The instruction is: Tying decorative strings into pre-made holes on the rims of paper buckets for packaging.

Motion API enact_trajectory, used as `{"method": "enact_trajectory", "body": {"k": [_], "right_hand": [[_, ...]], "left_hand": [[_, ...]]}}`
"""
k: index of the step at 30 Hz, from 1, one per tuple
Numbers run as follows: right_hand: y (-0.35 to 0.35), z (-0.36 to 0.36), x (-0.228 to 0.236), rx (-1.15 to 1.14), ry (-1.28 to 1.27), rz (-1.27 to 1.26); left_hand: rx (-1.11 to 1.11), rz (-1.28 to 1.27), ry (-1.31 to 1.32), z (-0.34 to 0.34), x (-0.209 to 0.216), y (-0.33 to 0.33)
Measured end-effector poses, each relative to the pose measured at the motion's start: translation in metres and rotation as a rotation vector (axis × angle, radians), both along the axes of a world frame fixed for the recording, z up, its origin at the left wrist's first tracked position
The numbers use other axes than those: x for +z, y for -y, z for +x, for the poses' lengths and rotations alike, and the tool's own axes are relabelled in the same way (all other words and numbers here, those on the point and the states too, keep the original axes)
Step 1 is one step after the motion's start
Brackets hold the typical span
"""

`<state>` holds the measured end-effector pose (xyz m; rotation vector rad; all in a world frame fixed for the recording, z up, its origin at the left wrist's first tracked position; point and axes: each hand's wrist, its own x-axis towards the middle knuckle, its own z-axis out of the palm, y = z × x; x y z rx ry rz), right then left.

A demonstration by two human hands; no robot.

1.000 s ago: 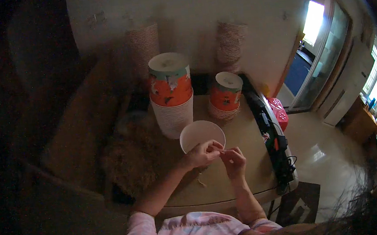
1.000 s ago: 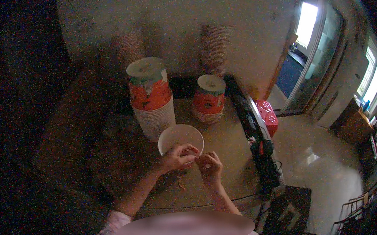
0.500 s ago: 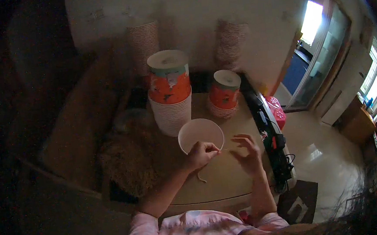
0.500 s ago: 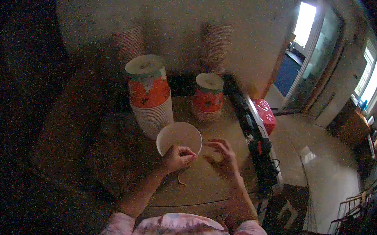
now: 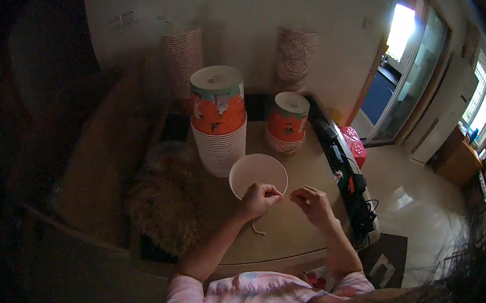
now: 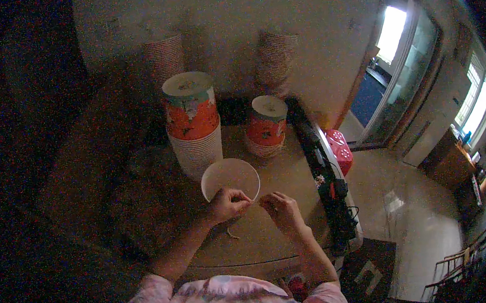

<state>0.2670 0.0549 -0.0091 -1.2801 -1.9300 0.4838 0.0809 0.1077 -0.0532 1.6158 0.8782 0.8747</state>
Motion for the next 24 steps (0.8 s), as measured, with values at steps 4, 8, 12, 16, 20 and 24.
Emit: {"method": "enact_trajectory", "body": {"k": [4, 8, 12, 16, 20, 24], "right_hand": [[-0.003, 0.007, -0.004, -0.001, 0.049, 0.004], [-0.005, 0.011, -0.008, -0.008, 0.021, 0.011], [-0.007, 0.013, -0.016, 0.032, -0.043, -0.055], [-0.008, 0.010, -0.019, -0.023, 0.008, -0.055], [-0.008, 0.001, -0.016, 0.082, 0.013, 0.006], [-0.016, 0.008, -0.029, 0.018, -0.109, -0.118]], "left_hand": [[0.012, 0.011, -0.042, -0.002, 0.012, 0.005], [0.001, 0.006, -0.100, -0.003, 0.016, 0.005], [-0.012, 0.031, -0.076, -0.004, 0.013, 0.007], [-0.006, 0.127, -0.112, -0.003, 0.012, 0.008], [0.035, 0.233, -0.202, 0.006, 0.030, 0.017], [0.035, 0.147, -0.047, 0.007, 0.023, 0.011]]}}
